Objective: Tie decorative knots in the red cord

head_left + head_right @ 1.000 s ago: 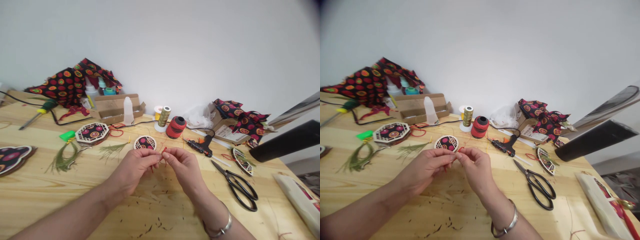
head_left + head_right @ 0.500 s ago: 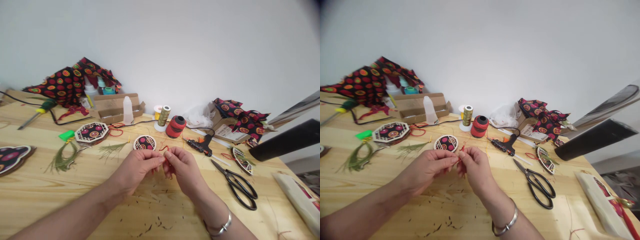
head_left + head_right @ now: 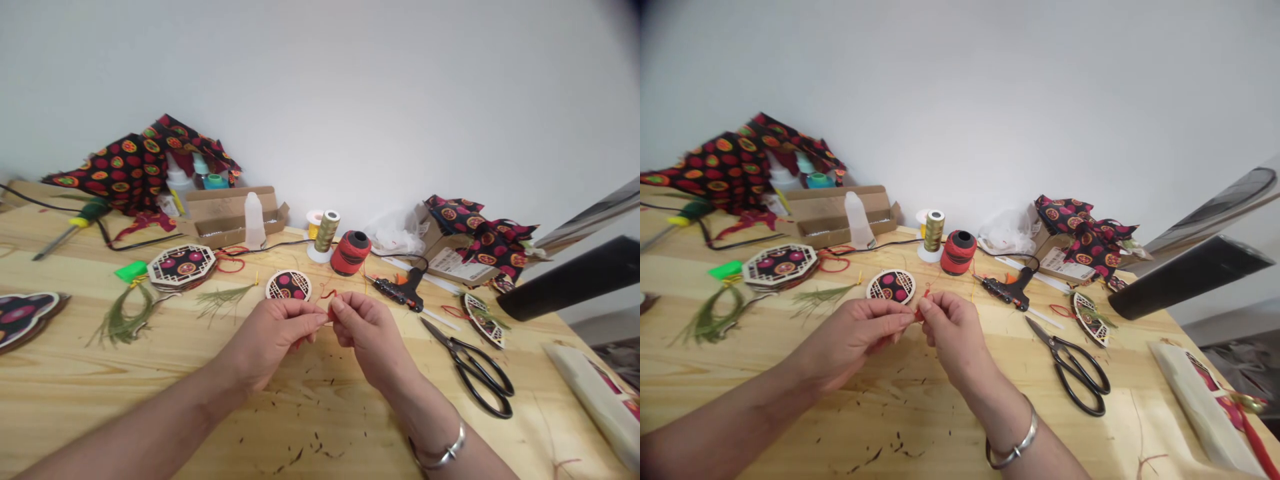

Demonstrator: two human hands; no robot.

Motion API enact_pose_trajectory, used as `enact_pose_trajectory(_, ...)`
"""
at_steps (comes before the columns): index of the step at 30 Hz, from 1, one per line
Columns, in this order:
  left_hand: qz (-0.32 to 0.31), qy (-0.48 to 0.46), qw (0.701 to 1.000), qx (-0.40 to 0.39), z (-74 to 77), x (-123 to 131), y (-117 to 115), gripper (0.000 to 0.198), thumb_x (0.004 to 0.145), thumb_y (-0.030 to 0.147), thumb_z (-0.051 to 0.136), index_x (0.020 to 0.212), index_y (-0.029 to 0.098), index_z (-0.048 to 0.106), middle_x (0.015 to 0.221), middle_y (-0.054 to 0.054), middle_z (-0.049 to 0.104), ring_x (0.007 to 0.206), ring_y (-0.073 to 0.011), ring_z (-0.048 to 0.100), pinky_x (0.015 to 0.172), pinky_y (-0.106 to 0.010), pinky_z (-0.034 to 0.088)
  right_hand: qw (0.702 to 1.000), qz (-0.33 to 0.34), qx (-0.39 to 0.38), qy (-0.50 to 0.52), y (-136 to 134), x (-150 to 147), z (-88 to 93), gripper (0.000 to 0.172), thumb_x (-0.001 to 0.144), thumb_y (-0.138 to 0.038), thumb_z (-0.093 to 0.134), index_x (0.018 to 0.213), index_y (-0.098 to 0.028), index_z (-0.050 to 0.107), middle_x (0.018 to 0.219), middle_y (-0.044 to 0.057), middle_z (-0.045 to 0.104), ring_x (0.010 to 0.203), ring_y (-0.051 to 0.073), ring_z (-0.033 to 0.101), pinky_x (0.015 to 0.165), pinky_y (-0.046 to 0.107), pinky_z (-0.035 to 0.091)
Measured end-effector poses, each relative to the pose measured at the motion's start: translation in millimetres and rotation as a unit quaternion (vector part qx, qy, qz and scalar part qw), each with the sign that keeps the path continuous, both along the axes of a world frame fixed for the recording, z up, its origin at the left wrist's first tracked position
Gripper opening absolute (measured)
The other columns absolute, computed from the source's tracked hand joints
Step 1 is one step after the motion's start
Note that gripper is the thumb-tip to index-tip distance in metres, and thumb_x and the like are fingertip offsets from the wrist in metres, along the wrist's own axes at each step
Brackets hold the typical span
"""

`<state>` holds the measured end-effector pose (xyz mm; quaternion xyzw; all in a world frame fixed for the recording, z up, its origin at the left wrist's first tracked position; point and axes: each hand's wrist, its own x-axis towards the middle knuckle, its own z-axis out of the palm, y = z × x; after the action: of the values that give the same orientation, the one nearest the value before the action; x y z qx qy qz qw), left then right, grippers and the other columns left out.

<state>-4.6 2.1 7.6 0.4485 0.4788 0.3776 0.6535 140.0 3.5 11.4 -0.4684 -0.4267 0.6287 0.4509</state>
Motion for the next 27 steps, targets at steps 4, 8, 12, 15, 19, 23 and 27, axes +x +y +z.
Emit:
enact_pose_trajectory(4,0.02,-0.015,0.999,-0.025,-0.2,-0.2,2.1,0.014,0.067,0.031,0.067,0.066,0.016,0.069,0.056,0.003,0.05,0.051,-0.0075,0.035,0.048,-0.021,0.024,1.0,0.024,0.011,-0.001,1.2,2.1,2.2,0.023,0.072,-0.035,0.063,0.067,-0.014,0.059,0.052,-0.006,0.044,0.045,0.005,0.03,0.045,0.021,0.023)
enact_pose_trajectory(8,0.029,-0.027,0.999,-0.03,0.5,-0.7,3.2,0.017,0.067,0.027,0.066,0.055,0.014,0.062,0.052,0.004,0.048,0.049,-0.0066,0.034,0.047,-0.02,0.023,1.0,0.01,0.008,-0.028,2.3,1.6,2.5,0.017,0.059,-0.026,0.073,0.07,-0.015,0.066,0.063,-0.001,0.06,0.053,0.007,0.043,0.05,0.021,0.031)
enact_pose_trajectory(12,0.025,-0.045,0.998,-0.036,1.5,-0.4,2.2,0.022,0.068,0.028,0.065,0.052,0.014,0.057,0.051,0.004,0.047,0.048,-0.0059,0.032,0.045,-0.02,0.021,0.998,-0.008,0.026,-0.056,3.8,1.8,-1.3,0.013,0.06,-0.023,0.071,0.071,-0.017,0.071,0.068,0.0,0.065,0.055,0.009,0.046,0.053,0.023,0.036)
enact_pose_trajectory(15,0.024,-0.043,0.998,-0.04,2.1,0.3,2.4,0.023,0.067,0.03,0.066,0.054,0.014,0.057,0.051,0.004,0.048,0.047,-0.0057,0.033,0.045,-0.02,0.021,0.995,-0.021,0.054,-0.085,4.8,3.1,-3.5,0.008,0.061,-0.022,0.07,0.068,-0.017,0.071,0.063,-0.001,0.064,0.053,0.009,0.045,0.053,0.024,0.036)
enact_pose_trajectory(19,0.029,-0.023,0.999,-0.036,1.3,0.7,3.4,0.021,0.067,0.031,0.066,0.057,0.014,0.06,0.05,0.004,0.048,0.046,-0.0054,0.033,0.045,-0.02,0.021,0.988,-0.036,0.083,-0.123,5.1,3.9,-3.8,0.005,0.063,-0.021,0.067,0.063,-0.017,0.067,0.058,-0.001,0.061,0.053,0.01,0.046,0.053,0.024,0.037)
enact_pose_trajectory(23,0.028,0.0,0.999,-0.015,-1.7,-0.1,3.1,0.021,0.068,0.031,0.066,0.059,0.014,0.062,0.051,0.004,0.049,0.046,-0.0054,0.033,0.045,-0.021,0.021,0.981,-0.032,0.114,-0.153,4.5,4.1,-4.1,0.006,0.066,-0.022,0.064,0.063,-0.016,0.063,0.061,-0.001,0.06,0.056,0.011,0.048,0.056,0.024,0.038)
enact_pose_trajectory(27,0.023,0.011,1.0,-0.006,-3.9,-0.9,2.4,0.021,0.069,0.032,0.066,0.059,0.014,0.063,0.051,0.004,0.049,0.047,-0.0055,0.033,0.045,-0.021,0.021,0.973,-0.024,0.132,-0.185,3.9,4.0,-5.3,0.007,0.069,-0.022,0.06,0.065,-0.016,0.061,0.063,-0.001,0.06,0.058,0.011,0.049,0.057,0.024,0.039)
